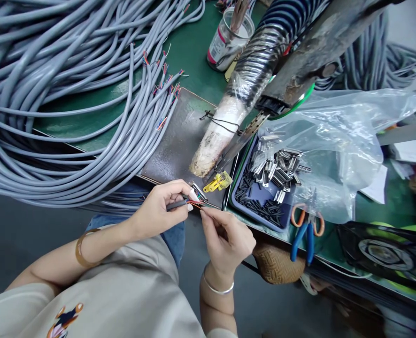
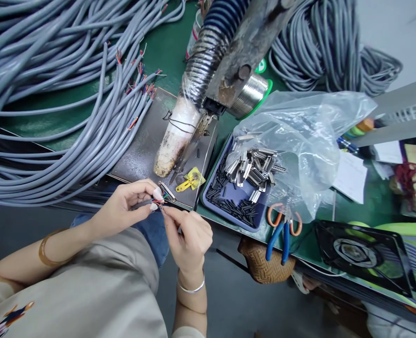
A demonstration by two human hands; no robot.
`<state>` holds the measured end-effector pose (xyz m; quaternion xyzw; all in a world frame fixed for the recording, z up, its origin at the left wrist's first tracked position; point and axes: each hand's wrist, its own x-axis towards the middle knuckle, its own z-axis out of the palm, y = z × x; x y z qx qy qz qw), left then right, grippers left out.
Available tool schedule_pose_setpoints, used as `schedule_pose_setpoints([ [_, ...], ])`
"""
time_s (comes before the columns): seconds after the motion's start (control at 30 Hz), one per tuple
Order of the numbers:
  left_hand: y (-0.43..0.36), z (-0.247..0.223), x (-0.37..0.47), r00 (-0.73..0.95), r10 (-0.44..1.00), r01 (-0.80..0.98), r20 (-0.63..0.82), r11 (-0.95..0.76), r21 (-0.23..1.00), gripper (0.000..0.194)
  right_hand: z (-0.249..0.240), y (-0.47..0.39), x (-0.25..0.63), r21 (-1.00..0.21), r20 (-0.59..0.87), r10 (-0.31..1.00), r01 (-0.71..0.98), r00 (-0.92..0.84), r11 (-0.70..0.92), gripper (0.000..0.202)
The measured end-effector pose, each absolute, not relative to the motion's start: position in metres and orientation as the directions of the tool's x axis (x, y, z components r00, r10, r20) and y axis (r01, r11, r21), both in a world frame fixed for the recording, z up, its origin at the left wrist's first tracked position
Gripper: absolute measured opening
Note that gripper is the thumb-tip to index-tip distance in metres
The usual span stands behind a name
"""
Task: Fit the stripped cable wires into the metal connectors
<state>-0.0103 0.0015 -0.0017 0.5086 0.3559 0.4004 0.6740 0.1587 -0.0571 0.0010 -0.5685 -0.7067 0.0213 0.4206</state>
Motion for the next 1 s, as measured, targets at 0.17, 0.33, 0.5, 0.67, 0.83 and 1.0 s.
schedule_pose_setpoints([
  [0.17, 0.003, -0.002, -0.009, 0.45, 0.885, -0.205, -0.12, 0.233, 0.951, 0.006, -0.002, -0.056, 0.159, -0.465, 0.616, 0.788, 0.813, 0.014, 0.349, 0.023],
  [0.33, 0.002, -0.002, -0.008, 0.449, 0.865, -0.238, -0.225, 0.358, 0.903, 0.013, -0.007, -0.06, 0.159, -0.503, 0.609, 0.792, 0.795, 0.049, 0.337, 0.022],
  [0.5, 0.002, -0.002, -0.007, 0.406, 0.876, -0.284, -0.259, 0.39, 0.876, 0.017, -0.01, -0.059, 0.159, -0.64, 0.733, 0.582, 0.648, 0.353, 0.414, 0.032],
  [0.67, 0.001, 0.0, -0.007, 0.361, 0.91, -0.275, -0.204, 0.314, 0.909, 0.016, -0.018, -0.055, 0.161, -0.678, 0.618, 0.733, 0.663, 0.283, 0.316, 0.021],
  [0.83, 0.001, -0.001, -0.003, 0.275, 0.953, -0.198, -0.128, 0.186, 0.962, 0.012, -0.025, -0.05, 0.157, -0.709, 0.523, 0.831, 0.639, 0.191, 0.299, 0.013],
  [1.0, 0.003, -0.004, 0.004, 0.182, 0.983, -0.09, -0.03, 0.047, 0.995, 0.011, -0.025, -0.042, 0.152, -0.582, 0.657, 0.739, 0.723, 0.149, 0.371, 0.021],
])
